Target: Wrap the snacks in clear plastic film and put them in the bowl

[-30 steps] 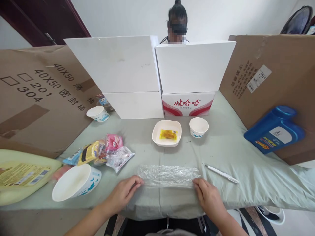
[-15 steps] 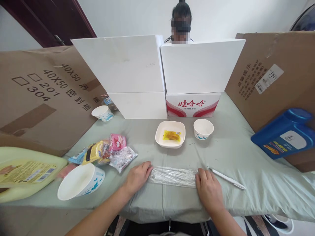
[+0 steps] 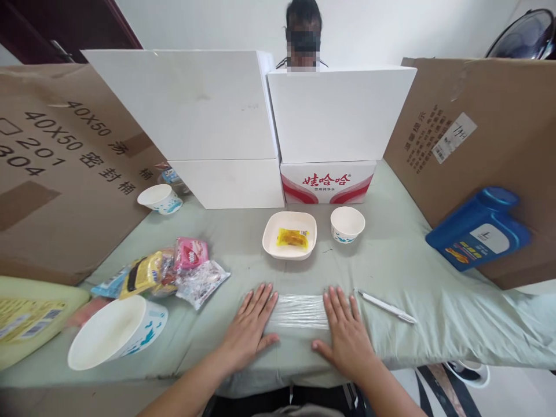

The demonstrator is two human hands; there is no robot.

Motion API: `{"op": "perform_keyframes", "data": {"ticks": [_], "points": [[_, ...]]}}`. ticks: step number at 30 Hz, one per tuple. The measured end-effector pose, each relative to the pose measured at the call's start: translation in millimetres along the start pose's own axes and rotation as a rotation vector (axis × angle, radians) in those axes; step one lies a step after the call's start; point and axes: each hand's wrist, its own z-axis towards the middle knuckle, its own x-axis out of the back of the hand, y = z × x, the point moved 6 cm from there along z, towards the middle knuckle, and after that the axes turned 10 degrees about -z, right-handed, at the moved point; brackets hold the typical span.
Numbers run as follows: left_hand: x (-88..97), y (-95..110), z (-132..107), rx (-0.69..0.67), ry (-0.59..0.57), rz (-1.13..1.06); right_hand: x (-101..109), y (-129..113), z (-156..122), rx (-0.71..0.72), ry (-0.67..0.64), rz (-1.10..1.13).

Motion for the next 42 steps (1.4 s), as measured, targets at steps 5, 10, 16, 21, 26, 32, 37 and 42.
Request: {"op": "perform_keyframes", "data": {"ticks": [5, 10, 16, 21, 26, 32, 37, 42], "points": [[11.0, -5.7, -5.7, 0.108, 0.062, 0.052, 8.8, 19.1, -36.9, -0.018, 0.046, -0.043], [13.8, 49.1, -2.2, 0.165, 0.179, -0.065, 15.8, 14.0, -75.9, 0.002, 0.175, -0.042], [-4.8, 119.9, 0.9, -0.215, -0.051, -0.458, 56.0, 16.5, -87.7, 0.075, 0.278, 0.160], [-1.1, 109.5, -10.6, -0.259, -0.032, -0.738, 87.8, 11.3, -54.0, 0.200, 0.174, 0.482], [2.7, 81.8, -26.7, 0.029, 0.094, -0.996, 75.5, -4.0, 15.7, 0.074, -0.111, 0.830], [10.4, 35.3, -39.7, 0.325, 0.401, -1.019, 36.7, -48.8, 95.9, 0.051, -0.381, 0.869], [38.2, 11.3, -36.6, 0.347, 0.581, -0.724, 8.5, -62.6, 114.3, -0.012, -0.405, 0.778], [49.7, 27.6, -11.7, 0.024, 0.450, -0.453, 2.2, -66.3, 116.2, -0.035, -0.406, 0.737]]}}
